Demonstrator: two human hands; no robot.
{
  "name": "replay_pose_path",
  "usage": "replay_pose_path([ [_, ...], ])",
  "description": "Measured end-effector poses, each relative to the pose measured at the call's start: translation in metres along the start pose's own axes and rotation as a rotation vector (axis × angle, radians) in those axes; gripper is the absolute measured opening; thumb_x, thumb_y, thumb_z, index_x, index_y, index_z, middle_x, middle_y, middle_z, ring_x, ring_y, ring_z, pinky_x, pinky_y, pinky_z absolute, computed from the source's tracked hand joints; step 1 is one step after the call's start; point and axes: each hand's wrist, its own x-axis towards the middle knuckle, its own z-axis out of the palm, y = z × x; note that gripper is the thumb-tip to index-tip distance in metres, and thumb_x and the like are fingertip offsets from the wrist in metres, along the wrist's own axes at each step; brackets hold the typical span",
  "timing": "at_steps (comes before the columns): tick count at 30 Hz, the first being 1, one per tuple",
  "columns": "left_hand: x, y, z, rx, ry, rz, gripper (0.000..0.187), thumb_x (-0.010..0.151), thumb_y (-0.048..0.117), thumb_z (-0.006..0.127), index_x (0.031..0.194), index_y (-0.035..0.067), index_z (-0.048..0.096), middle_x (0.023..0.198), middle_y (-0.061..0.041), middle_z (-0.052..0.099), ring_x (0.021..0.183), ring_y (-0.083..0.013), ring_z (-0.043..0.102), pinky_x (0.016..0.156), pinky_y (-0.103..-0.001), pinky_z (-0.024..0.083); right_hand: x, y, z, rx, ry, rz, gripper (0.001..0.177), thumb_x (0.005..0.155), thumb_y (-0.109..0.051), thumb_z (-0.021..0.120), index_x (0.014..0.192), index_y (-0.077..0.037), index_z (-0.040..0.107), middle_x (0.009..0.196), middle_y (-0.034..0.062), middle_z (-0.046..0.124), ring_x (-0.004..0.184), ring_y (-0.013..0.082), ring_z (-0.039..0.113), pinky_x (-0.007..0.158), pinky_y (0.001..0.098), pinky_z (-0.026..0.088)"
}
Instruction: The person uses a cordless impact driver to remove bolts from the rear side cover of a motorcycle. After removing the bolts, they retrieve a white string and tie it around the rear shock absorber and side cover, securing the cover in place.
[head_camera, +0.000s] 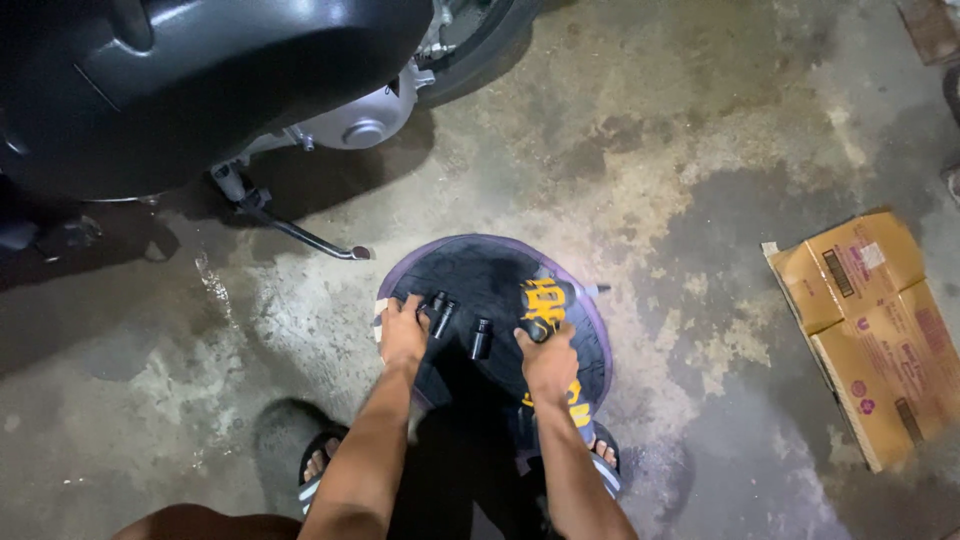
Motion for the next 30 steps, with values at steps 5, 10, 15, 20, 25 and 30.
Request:
replay_pose_path([
  [5,0.003,-0.015,0.011,-0.01,-0.045,-0.008,0.027,0.089,0.019,0.066,0.116,0.017,0.068,0.121,-0.017,0.057,0.112,-0.0402,0.057,0.093,-0.05,0.051,0.0,0.026,0.04,0.016,0.077,0.149,0.095,0.071,-0.056,0.086,0.14,-0.005,0.043,0.111,0.0307,0.07,0.108,0.0502,0.065,0.098,0.0531,0.049],
  [10,0.009,-0.022,0.012,-0.053,-0.093,0.003,0.032,0.086,0.017,0.068,0.118,0.016,0.065,0.12,-0.02,0.058,0.114,-0.043,0.058,0.1,-0.05,0.051,0.017,0.028,0.065,0.034,0.053,0.25,0.102,0.064,-0.06,0.091,0.136,-0.004,0.044,0.12,0.0293,0.067,0.116,0.046,0.063,0.103,0.0493,0.049],
  [15,0.012,-0.004,-0.009,-0.098,-0.203,-0.094,0.048,0.085,0.019,0.072,0.13,0.023,0.058,0.131,-0.023,0.052,0.124,-0.0448,0.052,0.101,-0.051,0.048,0.027,0.031,0.084,0.102,0.029,0.261,0.105,0.063,-0.056,0.092,0.141,-0.007,0.041,0.124,0.0287,0.066,0.119,0.0462,0.062,0.104,0.0494,0.048],
  [20,-0.004,0.01,-0.023,-0.028,-0.242,-0.169,0.058,0.088,0.026,0.071,0.14,0.017,0.048,0.144,-0.029,0.04,0.126,-0.0498,0.046,0.1,-0.055,0.046,0.035,0.046,0.087,0.062,-0.067,0.257,0.099,0.073,-0.056,0.084,0.142,-0.002,0.039,0.125,0.0307,0.066,0.118,0.0461,0.064,0.102,0.0489,0.049],
  [25,-0.009,0.037,-0.066,0.076,-0.293,-0.068,0.032,0.101,0.025,0.056,0.127,0.005,0.059,0.125,-0.027,0.064,0.113,-0.0474,0.062,0.096,-0.053,0.052,0.057,0.01,0.035,-0.2,-0.217,-0.029,0.082,0.088,-0.062,0.071,0.134,0.003,0.054,0.121,0.0278,0.069,0.119,0.0437,0.063,0.102,0.0476,0.048],
  [30,-0.064,0.114,-0.166,-0.168,-0.331,-0.158,0.032,0.095,0.033,0.06,0.11,0.005,0.066,0.097,-0.025,0.072,0.095,-0.0451,0.069,0.084,-0.053,0.055,0.035,-0.04,-0.08,0.111,-0.292,-0.301,0.052,0.087,-0.044,0.068,0.124,-0.008,0.068,0.111,0.0179,0.076,0.106,0.0311,0.072,0.092,0.0395,0.054],
])
